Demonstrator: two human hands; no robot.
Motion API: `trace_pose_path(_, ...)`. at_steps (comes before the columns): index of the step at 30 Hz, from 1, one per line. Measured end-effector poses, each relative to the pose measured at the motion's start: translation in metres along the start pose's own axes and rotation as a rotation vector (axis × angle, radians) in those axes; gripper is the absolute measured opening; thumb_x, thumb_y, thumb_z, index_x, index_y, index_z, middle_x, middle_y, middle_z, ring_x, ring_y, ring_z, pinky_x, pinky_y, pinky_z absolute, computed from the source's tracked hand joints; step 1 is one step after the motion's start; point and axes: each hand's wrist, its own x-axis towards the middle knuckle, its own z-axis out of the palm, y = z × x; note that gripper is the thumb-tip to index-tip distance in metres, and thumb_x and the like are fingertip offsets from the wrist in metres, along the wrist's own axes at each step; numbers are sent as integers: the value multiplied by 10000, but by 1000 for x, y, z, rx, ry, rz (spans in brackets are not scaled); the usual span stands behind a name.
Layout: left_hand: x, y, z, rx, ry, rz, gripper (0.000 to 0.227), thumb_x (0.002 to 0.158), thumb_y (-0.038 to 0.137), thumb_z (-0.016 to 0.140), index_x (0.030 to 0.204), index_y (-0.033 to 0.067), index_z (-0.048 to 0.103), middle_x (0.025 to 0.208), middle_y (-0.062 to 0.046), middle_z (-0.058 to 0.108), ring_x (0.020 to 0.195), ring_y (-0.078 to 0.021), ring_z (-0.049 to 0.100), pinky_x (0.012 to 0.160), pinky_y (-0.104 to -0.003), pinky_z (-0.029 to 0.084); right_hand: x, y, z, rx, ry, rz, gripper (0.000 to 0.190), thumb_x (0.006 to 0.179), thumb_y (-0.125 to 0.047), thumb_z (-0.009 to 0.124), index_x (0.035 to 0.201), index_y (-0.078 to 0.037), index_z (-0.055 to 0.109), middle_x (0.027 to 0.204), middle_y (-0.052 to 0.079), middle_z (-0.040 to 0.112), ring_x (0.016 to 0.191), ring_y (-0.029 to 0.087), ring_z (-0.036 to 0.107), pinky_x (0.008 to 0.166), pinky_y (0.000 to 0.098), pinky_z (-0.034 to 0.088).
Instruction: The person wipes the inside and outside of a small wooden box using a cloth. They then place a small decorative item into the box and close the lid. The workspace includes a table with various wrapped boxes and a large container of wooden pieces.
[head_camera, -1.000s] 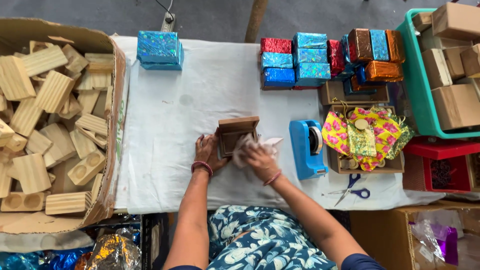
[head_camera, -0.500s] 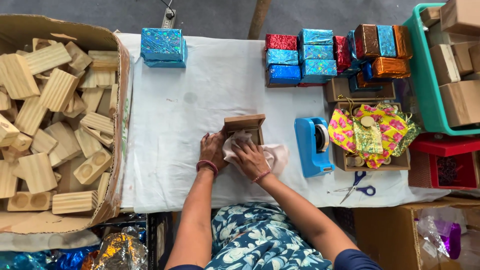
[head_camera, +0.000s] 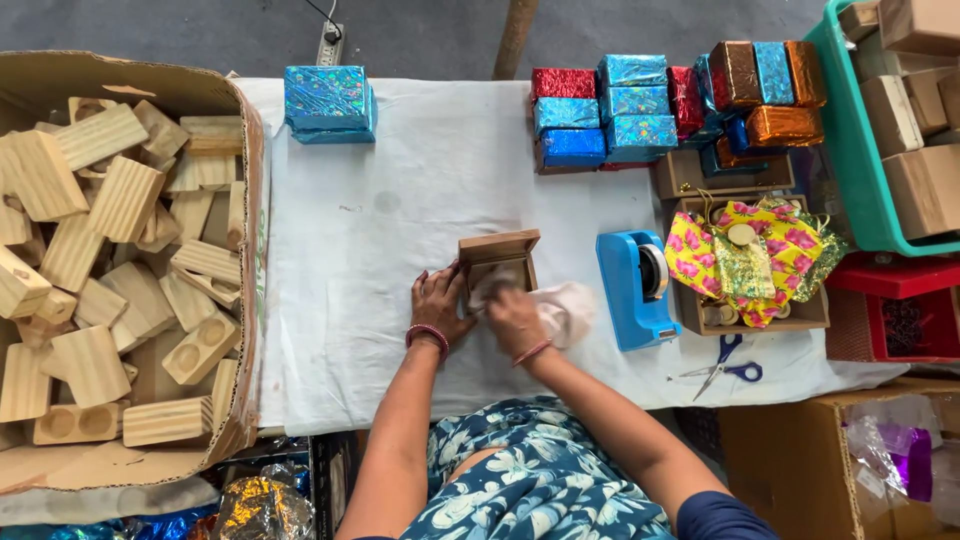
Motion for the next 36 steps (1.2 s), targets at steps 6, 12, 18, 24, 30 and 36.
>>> trace_pose_path(6,0,-6,12,-35,50,20,1001,602,431,886,1482,187,477,1520,-21,495,1371,-214,445,1216,-490,224,22,5,-42,171,36,-53,166,799,-211,702,880,-69,732,985,140,707,1005,328,641,898,463,503)
trace_pose_path(12,-1,6,-7,-64,5,-18,1035,594,458,877,1503,185,462,1494,-23,494,1373,-215,437,1207,-500,207,37,40,7,256,103,-245,283,889,-148,589,1119,-42,716,1145,146,693,1094,307,641,988,425,504)
trace_pose_path(18,1,-3,7,-62,30,12,988,629,486,878,1477,181,473,1520,-29,482,1376,-224,430,1216,-503,206,41,6,-51,-83,141,-63,252,909,-242,590,1008,-48,716,1033,101,689,1073,316,594,919,493,397)
trace_pose_path(24,1,1,3,-41,28,5,1018,621,466,879,1502,168,466,1516,-40,474,1379,-242,421,1212,-510,206,41,-5,-35,51,40,112,380,1029,-405,563,1113,-57,691,1141,158,632,1121,321,550,1003,477,402)
trace_pose_path(30,0,1,4,-40,13,5,1014,632,477,870,1506,177,451,1525,-35,463,1386,-238,416,1216,-512,212,17,4,-36,15,132,-195,386,921,-445,626,1124,-122,683,1199,59,619,1246,250,511,1129,596,280)
trace_pose_path(36,-6,0,12,-32,134,65,973,688,456,867,1496,133,431,1581,-148,396,1425,-327,365,1198,-500,242,-1,33,-41,-126,139,-145,362,874,-401,661,1140,-157,686,1164,39,619,1242,233,531,1053,505,339)
